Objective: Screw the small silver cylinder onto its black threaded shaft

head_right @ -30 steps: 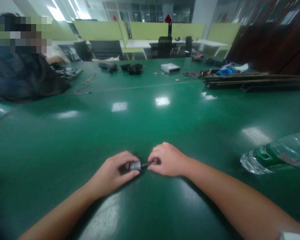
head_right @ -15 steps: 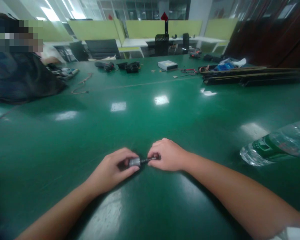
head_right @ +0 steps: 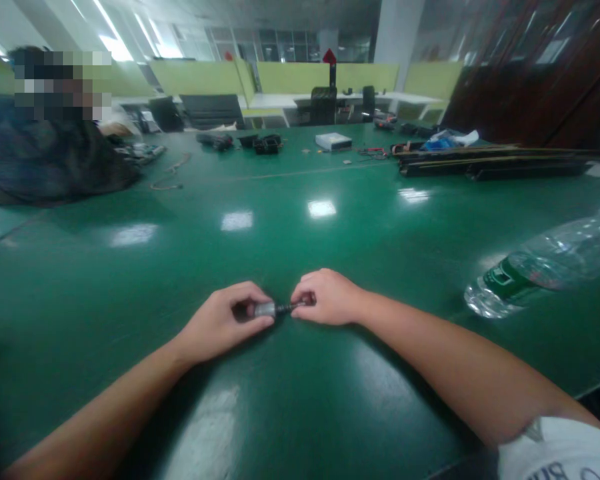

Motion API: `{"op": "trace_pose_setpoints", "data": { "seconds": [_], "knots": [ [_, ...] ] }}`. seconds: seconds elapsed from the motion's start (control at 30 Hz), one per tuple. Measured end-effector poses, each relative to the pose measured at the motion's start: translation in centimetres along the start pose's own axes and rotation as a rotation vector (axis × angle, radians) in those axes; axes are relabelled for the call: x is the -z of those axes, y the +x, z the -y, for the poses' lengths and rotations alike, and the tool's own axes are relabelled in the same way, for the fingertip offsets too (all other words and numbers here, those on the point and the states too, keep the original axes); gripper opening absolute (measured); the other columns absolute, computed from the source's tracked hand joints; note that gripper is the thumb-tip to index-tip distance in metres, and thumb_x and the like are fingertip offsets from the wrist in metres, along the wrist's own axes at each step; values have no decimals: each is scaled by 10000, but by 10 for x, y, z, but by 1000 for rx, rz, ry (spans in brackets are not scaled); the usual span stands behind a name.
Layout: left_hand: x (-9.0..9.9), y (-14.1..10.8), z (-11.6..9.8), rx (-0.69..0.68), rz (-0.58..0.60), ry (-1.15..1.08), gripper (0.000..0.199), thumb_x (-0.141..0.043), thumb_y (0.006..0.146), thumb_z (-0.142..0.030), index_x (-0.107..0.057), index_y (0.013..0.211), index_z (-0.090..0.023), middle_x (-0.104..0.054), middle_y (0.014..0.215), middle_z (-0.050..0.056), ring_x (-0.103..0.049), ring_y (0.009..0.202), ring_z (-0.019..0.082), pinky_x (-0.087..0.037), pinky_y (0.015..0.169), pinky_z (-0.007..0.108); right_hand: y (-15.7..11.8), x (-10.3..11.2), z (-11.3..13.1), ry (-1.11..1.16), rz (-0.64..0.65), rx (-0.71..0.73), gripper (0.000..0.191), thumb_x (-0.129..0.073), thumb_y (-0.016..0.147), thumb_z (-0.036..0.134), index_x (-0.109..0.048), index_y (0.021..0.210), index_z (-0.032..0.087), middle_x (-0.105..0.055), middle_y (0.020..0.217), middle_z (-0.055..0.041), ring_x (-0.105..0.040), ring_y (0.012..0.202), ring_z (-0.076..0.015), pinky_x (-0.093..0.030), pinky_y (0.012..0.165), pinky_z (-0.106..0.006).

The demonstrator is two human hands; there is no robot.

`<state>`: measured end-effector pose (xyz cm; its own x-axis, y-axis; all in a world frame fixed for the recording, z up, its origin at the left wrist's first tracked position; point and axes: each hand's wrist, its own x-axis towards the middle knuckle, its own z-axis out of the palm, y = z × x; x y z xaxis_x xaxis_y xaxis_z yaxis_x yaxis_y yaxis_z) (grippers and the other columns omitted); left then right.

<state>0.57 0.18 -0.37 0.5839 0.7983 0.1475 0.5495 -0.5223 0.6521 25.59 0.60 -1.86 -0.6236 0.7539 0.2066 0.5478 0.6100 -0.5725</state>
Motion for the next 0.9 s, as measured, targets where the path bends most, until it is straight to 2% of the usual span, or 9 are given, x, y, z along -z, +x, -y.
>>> {"op": "trace_pose_setpoints", "data": {
  "seconds": [0.13,0.2,0.53,0.77,0.9],
  "knots": [
    [-3,-2,-1,60,-18,-28,177,-763,785,-314,-702,879,-177,-674,807,8,-625,727,167,-481,675,271,0,-1,-1,13,-9,0,144,-760,809,277,-770,902,168,-683,785,-10,-606,716,-125,-419,687,-243],
    [-4,-4,0,50,-47,-43,175,-764,783,-306,-696,883,-179,-680,826,10,-628,741,169,-484,688,275,0,-1,-2,18,-14,1,144,-762,807,280,-769,899,169,-683,782,-10,-606,716,-126,-420,693,-246],
    [-2,-4,2,22,-19,-26,172,-736,823,-329,-720,937,-201,-684,838,1,-622,751,162,-472,692,268,0,-1,-2,22,-26,34,151,-773,797,276,-752,907,175,-686,800,-13,-612,735,-135,-441,724,-261],
    [-2,-3,-1,16,-21,-21,152,-722,837,-323,-734,944,-215,-684,827,-6,-609,734,155,-454,672,262,0,-4,5,-33,-82,120,218,-753,810,242,-728,1012,163,-728,931,-59,-639,891,-188,-472,823,-301],
    [-4,-2,0,30,-24,-10,168,-732,826,-332,-731,942,-211,-682,821,-4,-607,722,158,-455,664,267,2,-4,6,7,-72,142,187,-733,828,211,-731,1007,161,-736,930,-62,-642,888,-189,-482,822,-300]
  ]
}}
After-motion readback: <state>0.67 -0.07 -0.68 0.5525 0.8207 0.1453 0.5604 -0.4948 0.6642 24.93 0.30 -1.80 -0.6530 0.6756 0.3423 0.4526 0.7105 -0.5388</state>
